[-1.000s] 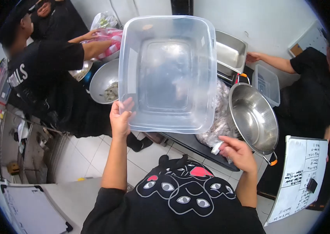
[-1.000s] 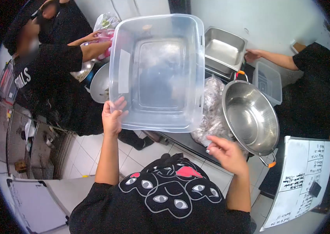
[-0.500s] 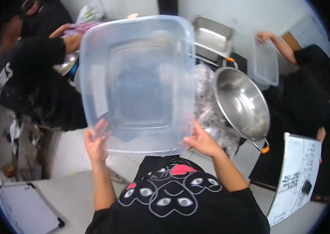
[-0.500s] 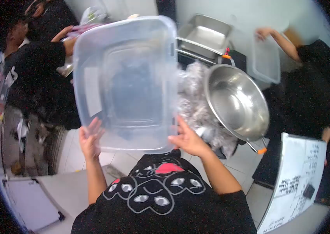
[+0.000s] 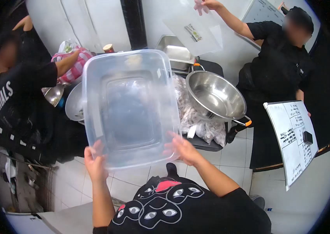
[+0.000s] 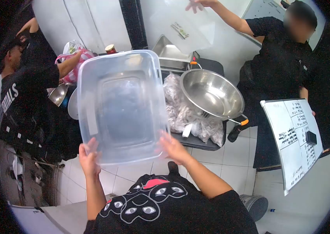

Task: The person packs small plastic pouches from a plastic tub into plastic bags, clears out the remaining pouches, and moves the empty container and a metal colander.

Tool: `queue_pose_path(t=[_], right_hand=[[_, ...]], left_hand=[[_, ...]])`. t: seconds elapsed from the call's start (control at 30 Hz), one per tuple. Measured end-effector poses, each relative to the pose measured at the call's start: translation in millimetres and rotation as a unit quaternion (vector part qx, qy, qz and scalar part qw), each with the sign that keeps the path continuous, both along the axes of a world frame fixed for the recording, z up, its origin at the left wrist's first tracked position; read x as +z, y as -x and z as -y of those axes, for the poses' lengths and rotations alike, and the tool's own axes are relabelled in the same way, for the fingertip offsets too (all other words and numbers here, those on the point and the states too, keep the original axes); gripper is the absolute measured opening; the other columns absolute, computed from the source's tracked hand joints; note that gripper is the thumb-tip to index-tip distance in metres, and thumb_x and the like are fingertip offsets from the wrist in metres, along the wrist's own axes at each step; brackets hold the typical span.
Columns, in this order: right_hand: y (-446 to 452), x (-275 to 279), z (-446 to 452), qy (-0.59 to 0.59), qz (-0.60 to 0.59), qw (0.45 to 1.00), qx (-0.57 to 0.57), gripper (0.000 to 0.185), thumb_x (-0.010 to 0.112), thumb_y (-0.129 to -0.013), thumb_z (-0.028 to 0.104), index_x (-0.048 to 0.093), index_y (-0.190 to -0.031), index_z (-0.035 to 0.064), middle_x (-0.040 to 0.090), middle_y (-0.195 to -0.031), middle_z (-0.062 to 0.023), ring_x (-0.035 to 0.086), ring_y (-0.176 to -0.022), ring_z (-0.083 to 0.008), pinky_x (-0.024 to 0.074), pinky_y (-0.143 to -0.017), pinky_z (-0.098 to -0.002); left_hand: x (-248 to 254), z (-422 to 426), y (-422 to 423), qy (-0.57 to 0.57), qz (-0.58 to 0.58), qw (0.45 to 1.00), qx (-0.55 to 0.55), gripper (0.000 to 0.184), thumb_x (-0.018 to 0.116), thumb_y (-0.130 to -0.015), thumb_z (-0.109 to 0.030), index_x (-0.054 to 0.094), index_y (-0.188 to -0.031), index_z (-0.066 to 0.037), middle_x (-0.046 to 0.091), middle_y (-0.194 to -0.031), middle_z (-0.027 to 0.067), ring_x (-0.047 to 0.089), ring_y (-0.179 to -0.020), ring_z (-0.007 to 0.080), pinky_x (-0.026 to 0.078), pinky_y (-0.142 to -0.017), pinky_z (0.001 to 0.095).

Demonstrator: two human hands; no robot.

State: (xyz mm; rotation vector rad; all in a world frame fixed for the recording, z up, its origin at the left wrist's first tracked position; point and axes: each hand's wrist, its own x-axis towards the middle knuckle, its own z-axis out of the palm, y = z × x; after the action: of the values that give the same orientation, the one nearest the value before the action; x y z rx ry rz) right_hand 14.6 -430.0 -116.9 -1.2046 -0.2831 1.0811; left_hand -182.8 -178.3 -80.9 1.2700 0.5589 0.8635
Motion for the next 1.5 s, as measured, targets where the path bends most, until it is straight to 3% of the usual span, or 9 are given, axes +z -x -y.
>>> queue_pose_path(t=[0.17,0.3,0.53,0.73,0.83,0.97,1.07,1.2,1.5], right_hand=[[-21.8,39.0,-5.7,-0.169,0.054,0.980,-0.089,0.067,0.020,-0.089,0.057,0.016,-0.138,0.0130,0.035,-0.132,-0.0154,0.044,-0.114,-0.0290,0.0407,-0.089,-0.0453],[-41.1,100.0,-1.8,-0.206,-0.003,0.966,-0.154,0.083,0.019,-0.080,0.070,0.017,-0.138,0.0110,0.033,-0.132,-0.0187,0.034,-0.118,-0.0434,0.0224,-0.092,-0.0632],[-67.0,118.3,25.4,-0.233,-0.030,0.960,-0.154,0.098,0.026,-0.069,0.080,0.022,-0.135,0.0078,0.031,-0.132,-0.0238,0.024,-0.118,-0.0548,-0.0022,-0.089,-0.0716],[-83.4,120.0,27.6,-0.142,0.086,0.960,-0.227,0.084,0.050,-0.073,0.064,0.026,-0.132,0.0088,0.038,-0.126,-0.0214,0.045,-0.103,-0.0453,0.0392,-0.079,-0.0599],[-72.9,116.4,17.3,-0.138,0.137,0.945,-0.264,0.068,0.068,-0.075,0.028,0.030,-0.127,0.0053,0.045,-0.118,-0.0172,0.052,-0.099,-0.0350,0.0451,-0.077,-0.0503],[-62.4,89.2,8.6,-0.155,0.197,0.927,-0.278,0.061,0.062,-0.070,-0.005,0.033,-0.123,0.0049,0.047,-0.114,-0.0131,0.053,-0.095,-0.0207,0.0477,-0.075,-0.0315],[-26.6,67.4,7.0,-0.082,0.267,0.922,-0.267,0.064,0.061,-0.070,-0.005,0.034,-0.126,0.0086,0.047,-0.116,-0.0105,0.048,-0.104,-0.0186,0.0440,-0.084,-0.0333],[10.6,25.6,7.4,-0.051,0.401,0.898,-0.173,0.060,0.062,-0.070,0.000,0.038,-0.124,0.0055,0.045,-0.118,-0.0072,0.042,-0.110,-0.0144,0.0328,-0.094,-0.0278],[59.4,5.5,-18.6,0.039,0.342,0.938,0.042,0.056,0.061,-0.071,0.005,0.042,-0.123,0.0066,0.050,-0.120,-0.0126,0.048,-0.110,-0.0183,0.0373,-0.091,-0.0284]], left_hand=[[46.7,-18.5,-53.1,-0.026,0.006,0.998,-0.060,0.023,0.055,-0.069,-0.001,0.050,-0.091,-0.003,0.054,-0.093,0.0057,0.048,-0.080,0.0132,0.039,-0.072,0.0251],[78.7,-47.9,-123.7,-0.073,-0.004,0.990,-0.118,0.029,0.047,-0.090,-0.028,0.051,-0.100,-0.001,0.055,-0.092,0.0080,0.052,-0.083,0.0175,0.042,-0.076,0.0326],[141.2,-4.6,-159.8,-0.046,0.068,0.984,-0.159,0.056,0.036,-0.084,-0.060,0.051,-0.081,-0.006,0.052,-0.075,0.0032,0.050,-0.069,0.0145,0.044,-0.067,0.0304],[152.4,7.1,-166.1,-0.059,0.089,0.982,-0.159,0.048,0.054,-0.081,-0.050,0.051,-0.088,-0.002,0.048,-0.076,0.0000,0.046,-0.069,0.0097,0.038,-0.065,0.0238],[145.6,5.7,-161.1,-0.143,0.037,0.981,-0.129,0.037,0.075,-0.068,-0.022,0.050,-0.087,-0.002,0.050,-0.077,0.0021,0.049,-0.069,0.0122,0.041,-0.068,0.0239],[122.6,7.7,-120.3,-0.233,-0.030,0.969,-0.073,0.038,0.074,-0.064,-0.011,0.051,-0.093,0.000,0.053,-0.084,0.0043,0.050,-0.075,0.0127,0.042,-0.068,0.0240],[86.3,9.6,-65.9,-0.154,-0.044,0.985,-0.066,0.041,0.070,-0.064,-0.001,0.051,-0.101,0.002,0.055,-0.098,0.0102,0.054,-0.088,0.0160,0.045,-0.077,0.0281],[-13.5,2.2,7.3,0.003,-0.063,0.997,-0.042,0.030,0.070,-0.065,0.000,0.043,-0.073,-0.007,0.054,-0.105,0.0151,0.055,-0.092,0.0218,0.051,-0.070,0.0336],[-135.0,32.6,96.2,0.103,-0.189,0.967,0.137,0.036,0.076,-0.063,-0.005,0.045,-0.081,-0.005,0.046,-0.076,0.0032,0.049,-0.059,0.0136,0.048,-0.044,0.0272]])
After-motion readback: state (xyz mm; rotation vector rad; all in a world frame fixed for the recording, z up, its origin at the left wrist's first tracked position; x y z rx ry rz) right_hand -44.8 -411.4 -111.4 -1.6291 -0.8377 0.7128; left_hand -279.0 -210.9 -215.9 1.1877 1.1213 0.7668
